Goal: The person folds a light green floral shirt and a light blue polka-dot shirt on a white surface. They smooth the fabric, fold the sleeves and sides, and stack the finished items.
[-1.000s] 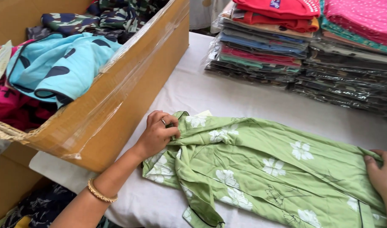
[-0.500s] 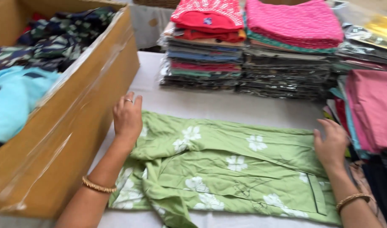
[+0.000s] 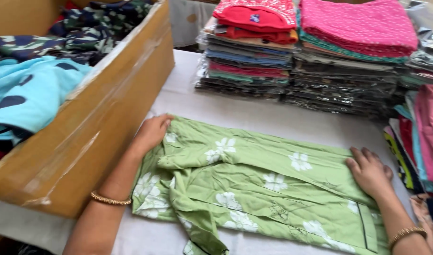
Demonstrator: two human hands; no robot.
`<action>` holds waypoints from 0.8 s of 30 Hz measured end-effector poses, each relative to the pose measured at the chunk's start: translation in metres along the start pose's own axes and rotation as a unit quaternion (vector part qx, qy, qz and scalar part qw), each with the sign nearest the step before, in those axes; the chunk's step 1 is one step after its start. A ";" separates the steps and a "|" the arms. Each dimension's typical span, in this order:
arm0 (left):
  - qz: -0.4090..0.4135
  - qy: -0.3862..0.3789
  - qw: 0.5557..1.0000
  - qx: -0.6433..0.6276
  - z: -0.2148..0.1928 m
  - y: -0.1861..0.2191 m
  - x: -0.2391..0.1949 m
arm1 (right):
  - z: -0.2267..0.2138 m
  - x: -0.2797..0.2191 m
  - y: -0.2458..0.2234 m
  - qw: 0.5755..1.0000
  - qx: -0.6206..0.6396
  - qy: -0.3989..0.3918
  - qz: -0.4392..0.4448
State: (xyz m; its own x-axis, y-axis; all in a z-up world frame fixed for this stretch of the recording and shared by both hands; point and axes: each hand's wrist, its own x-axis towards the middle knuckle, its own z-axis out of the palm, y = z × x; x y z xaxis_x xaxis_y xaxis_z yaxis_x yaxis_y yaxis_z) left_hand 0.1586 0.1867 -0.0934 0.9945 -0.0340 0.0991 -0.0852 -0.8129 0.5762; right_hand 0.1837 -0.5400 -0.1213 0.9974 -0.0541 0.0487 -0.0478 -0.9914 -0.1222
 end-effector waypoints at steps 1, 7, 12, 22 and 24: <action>-0.027 0.056 0.998 -0.015 -0.013 0.016 -0.010 | 0.009 0.002 0.008 0.997 0.026 0.059 -0.043; -0.061 -0.065 0.994 0.062 -0.040 0.111 -0.079 | 0.007 -0.009 -0.023 0.990 -0.001 0.094 -0.107; 0.062 -0.018 0.997 0.053 -0.022 0.091 -0.096 | 0.004 -0.013 -0.031 0.992 0.002 0.073 -0.100; 0.032 -0.059 0.990 0.123 -0.056 0.116 -0.102 | 0.004 -0.014 -0.032 0.990 0.010 0.085 -0.113; -0.004 -0.103 0.981 0.164 -0.056 0.125 -0.092 | 0.004 -0.015 -0.033 0.991 0.010 0.084 -0.106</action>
State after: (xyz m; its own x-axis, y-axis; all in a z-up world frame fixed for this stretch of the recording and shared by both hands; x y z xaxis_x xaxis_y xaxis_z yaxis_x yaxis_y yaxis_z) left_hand 0.0530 0.1203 0.0150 0.9891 -0.1163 -0.0905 -0.0866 -0.9556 0.2815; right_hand 0.1702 -0.5058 -0.1224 0.9616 0.1341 0.2396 0.1645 -0.9800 -0.1117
